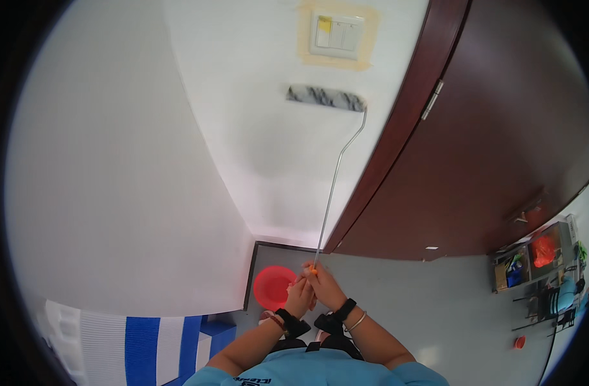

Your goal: Painting a wall with a roller near an electrical panel after applying masking tape.

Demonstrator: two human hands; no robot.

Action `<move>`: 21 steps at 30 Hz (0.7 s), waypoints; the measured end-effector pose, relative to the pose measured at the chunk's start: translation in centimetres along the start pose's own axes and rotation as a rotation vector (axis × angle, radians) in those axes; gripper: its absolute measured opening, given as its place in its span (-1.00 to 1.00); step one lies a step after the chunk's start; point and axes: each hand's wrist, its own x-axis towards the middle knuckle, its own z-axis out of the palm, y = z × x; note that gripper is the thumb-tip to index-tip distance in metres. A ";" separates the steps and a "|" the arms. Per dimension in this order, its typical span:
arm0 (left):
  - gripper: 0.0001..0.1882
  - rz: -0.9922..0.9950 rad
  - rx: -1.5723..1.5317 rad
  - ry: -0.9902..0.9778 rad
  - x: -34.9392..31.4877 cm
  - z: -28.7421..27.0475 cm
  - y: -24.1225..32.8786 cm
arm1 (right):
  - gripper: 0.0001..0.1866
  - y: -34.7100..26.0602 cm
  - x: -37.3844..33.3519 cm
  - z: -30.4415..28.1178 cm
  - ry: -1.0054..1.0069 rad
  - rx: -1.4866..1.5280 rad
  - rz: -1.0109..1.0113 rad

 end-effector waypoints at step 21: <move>-0.59 -0.170 -0.092 -0.021 -2.3 -4.4 -10.2 | -0.66 10.0 -1.3 2.6 -0.076 -0.092 0.191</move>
